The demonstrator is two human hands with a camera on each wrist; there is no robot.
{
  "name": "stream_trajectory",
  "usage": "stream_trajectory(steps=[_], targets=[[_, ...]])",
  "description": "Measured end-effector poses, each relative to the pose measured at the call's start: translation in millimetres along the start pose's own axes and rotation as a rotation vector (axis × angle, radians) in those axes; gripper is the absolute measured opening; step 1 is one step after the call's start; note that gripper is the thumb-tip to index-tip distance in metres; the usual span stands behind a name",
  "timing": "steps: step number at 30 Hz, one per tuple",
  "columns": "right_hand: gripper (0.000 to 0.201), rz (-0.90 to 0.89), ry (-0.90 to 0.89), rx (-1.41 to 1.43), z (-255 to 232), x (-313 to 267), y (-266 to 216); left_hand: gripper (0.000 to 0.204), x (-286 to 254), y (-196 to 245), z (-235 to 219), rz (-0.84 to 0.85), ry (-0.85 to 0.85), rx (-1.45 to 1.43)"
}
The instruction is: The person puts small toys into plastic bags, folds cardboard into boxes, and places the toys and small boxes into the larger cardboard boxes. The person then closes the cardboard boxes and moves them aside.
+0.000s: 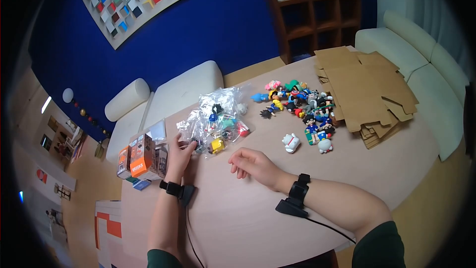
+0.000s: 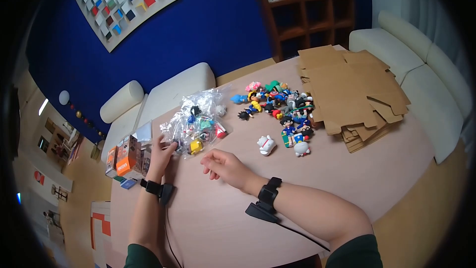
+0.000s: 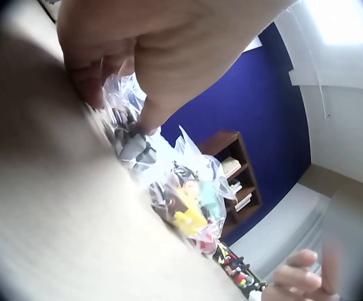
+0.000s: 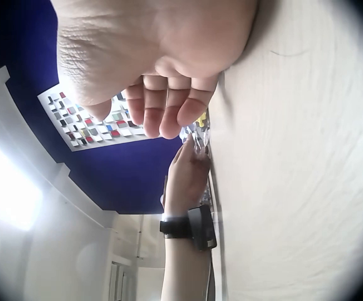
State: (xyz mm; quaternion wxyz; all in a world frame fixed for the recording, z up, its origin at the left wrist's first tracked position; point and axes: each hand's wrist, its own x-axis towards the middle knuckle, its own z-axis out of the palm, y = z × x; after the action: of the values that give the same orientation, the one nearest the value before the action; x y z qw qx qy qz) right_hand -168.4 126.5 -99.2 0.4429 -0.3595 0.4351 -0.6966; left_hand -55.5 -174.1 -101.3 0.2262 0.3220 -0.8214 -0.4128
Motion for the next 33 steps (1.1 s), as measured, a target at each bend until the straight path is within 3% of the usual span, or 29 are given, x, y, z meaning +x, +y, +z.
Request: stream_trajectory(steps=[2, 4, 8, 10, 11, 12, 14, 15, 16, 19, 26, 29, 31, 32, 33], targets=[[0.023, 0.003, 0.003, -0.013, -0.6, 1.0, 1.8, 0.078, -10.6, 6.2, 0.4, 0.133, 0.173, 0.169], [0.021, 0.018, -0.013, -0.023, 2.8, 3.0, 3.5, 0.078, -21.7, 10.0, -4.6, 0.038, 0.161, 0.155], [0.019, 0.037, -0.003, -0.069, 3.9, 2.1, 1.2, 0.070, -53.8, 29.1, -14.0, 0.131, 0.174, 0.277], [0.018, 0.048, 0.000, -0.086, 3.8, 2.7, 1.0, 0.064, -73.0, 49.0, -14.5, 0.174, 0.022, 0.119], [0.018, 0.054, 0.011, -0.100, 4.5, 2.7, 1.3, 0.049, -80.7, 50.2, -10.8, 0.215, -0.024, 0.067], [0.019, 0.058, 0.020, -0.116, 5.1, 2.8, 1.3, 0.049, -85.1, 44.4, -6.8, 0.207, -0.021, 0.061], [0.018, 0.067, 0.026, -0.120, 5.3, 2.4, 0.8, 0.041, -90.9, 33.3, -0.4, 0.021, -0.250, -0.100], [0.017, 0.068, 0.037, -0.119, 5.1, 2.0, 0.1, 0.027, -93.1, 30.3, 0.4, 0.128, -0.256, -0.045], [0.017, 0.076, 0.035, -0.123, 4.5, 1.5, -1.0, 0.027, -92.5, 26.5, -0.4, 0.123, -0.254, -0.052], [0.016, 0.086, 0.065, -0.100, 4.2, -1.8, -2.9, 0.014, -95.2, 26.8, 2.2, -0.142, -0.013, -0.815], [0.014, 0.074, 0.182, 0.184, -0.8, -1.2, -1.0, 0.011, -112.5, 25.5, 10.4, -0.128, 0.067, -1.083], [0.013, 0.068, 0.217, 0.259, -2.7, -1.7, -2.5, 0.016, -122.3, 32.0, 14.9, -0.163, 0.086, -1.366], [0.013, 0.073, 0.244, 0.277, -3.9, -3.8, -3.6, 0.023, -133.5, 39.8, 14.9, -0.479, -0.370, -1.951], [0.013, 0.068, 0.248, 0.300, -4.6, -4.2, -4.1, 0.023, -134.5, 42.5, 15.8, -0.478, -0.386, -1.966], [0.013, 0.062, 0.254, 0.326, -5.1, -5.0, -3.9, 0.025, -135.6, 43.9, 16.5, -0.494, -0.520, -1.969]])
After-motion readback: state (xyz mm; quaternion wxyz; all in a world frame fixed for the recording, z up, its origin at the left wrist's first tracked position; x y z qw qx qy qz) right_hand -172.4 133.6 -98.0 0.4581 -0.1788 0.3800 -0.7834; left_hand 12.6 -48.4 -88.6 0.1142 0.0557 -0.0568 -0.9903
